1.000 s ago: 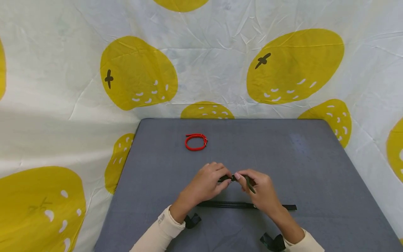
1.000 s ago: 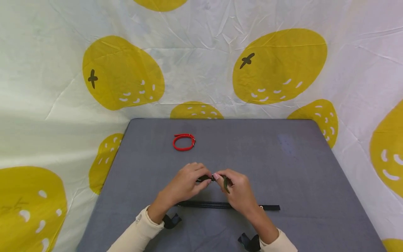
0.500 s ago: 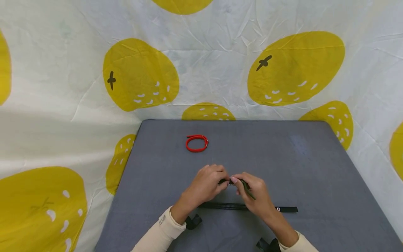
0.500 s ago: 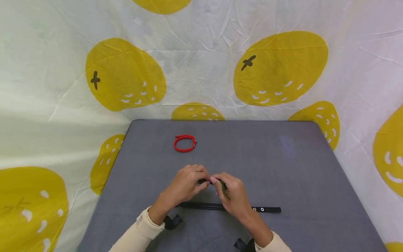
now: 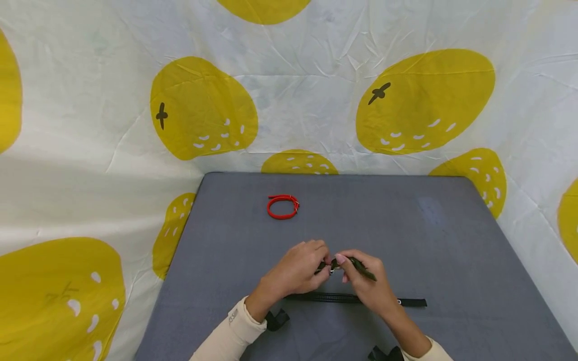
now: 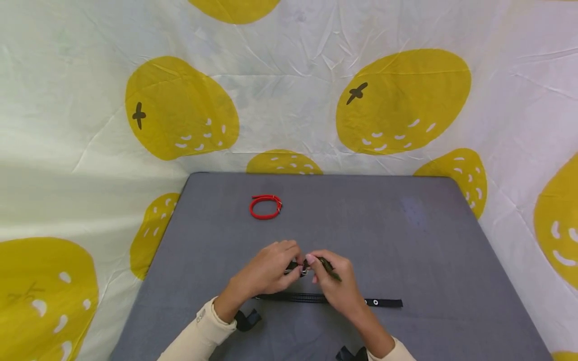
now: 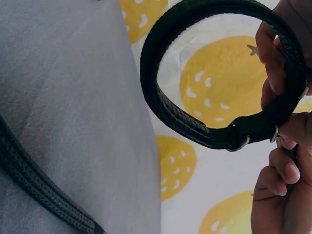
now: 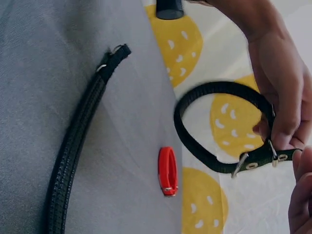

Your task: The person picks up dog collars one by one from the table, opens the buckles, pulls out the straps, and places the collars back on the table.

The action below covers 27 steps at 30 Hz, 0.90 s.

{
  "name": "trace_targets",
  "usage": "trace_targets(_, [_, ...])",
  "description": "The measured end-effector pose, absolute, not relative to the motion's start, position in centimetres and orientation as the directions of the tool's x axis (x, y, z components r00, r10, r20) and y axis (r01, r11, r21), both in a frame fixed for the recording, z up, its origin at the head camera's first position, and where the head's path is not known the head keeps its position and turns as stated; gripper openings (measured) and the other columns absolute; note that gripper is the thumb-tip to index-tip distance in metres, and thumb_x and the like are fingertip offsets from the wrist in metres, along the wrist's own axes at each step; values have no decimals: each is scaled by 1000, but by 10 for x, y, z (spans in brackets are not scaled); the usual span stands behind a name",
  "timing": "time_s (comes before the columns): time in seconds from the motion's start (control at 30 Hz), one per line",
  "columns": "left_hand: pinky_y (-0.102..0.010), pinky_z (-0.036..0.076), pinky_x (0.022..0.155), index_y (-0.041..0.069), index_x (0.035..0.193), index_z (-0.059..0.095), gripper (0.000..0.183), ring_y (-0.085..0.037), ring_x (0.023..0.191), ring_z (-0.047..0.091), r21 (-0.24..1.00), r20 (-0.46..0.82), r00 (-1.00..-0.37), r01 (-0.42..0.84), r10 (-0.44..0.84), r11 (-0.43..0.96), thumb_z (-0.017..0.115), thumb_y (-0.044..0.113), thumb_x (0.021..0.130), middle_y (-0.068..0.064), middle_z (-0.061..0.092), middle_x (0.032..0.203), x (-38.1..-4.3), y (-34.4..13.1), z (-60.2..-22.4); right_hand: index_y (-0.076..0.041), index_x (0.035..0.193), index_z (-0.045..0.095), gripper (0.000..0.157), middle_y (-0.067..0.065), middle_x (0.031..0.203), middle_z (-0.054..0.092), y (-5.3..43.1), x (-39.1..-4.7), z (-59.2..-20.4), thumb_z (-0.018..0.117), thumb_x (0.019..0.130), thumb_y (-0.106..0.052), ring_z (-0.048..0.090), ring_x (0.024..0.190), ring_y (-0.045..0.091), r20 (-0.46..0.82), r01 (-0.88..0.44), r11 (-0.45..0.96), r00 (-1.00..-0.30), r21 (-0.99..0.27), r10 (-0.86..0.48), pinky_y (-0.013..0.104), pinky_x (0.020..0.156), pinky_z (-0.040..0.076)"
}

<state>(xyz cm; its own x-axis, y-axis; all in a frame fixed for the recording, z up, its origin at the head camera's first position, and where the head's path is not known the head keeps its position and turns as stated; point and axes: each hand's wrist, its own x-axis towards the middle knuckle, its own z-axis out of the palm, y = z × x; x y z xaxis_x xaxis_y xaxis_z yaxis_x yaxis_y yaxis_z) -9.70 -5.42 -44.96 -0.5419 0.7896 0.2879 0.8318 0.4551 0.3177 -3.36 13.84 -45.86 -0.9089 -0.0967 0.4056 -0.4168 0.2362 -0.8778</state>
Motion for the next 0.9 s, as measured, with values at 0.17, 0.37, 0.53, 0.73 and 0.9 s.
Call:
trace_targets(0.17, [-11,35,59,16,96,57,5,1,65,42,434,210,-554,791,806,430,58,20,99,6,53,91,-95,-54,-452,-2,101,71,16,4,79,70,144,-32,-455,57,99,5,58,54,14,301,-307,225,-952,-925,-63,28,49,48])
trace_targets(0.37, [-10,36,57,15,100,54,3,1,62,42,532,225,-583,744,780,403,54,18,101,7,50,87,-94,-53,-453,-1,97,72,13,-8,73,69,149,-33,-448,59,98,2,56,50,14,257,-255,229,-966,-939,-20,28,48,47])
trace_targets(0.53, [-11,38,64,15,100,58,4,-1,69,46,458,351,-538,812,766,361,61,18,100,6,55,90,-95,-55,-451,-1,97,72,13,-9,76,69,150,-33,-443,59,97,4,56,50,14,283,-282,225,-959,-933,-28,28,48,48])
trace_targets(0.73, [-12,44,69,16,101,68,14,-1,75,54,379,475,-444,882,760,278,74,26,92,6,63,94,-97,-58,-449,0,96,72,13,-10,73,68,151,-34,-439,61,96,5,56,48,16,298,-286,241,-955,-927,12,29,45,46])
trace_targets(0.9, [-12,47,72,15,98,70,17,-1,77,57,360,513,-399,904,760,231,80,26,87,7,66,91,-99,-60,-447,-4,95,72,12,-9,71,67,155,-33,-435,61,99,-2,57,49,15,231,-226,266,-973,-937,-15,30,43,44])
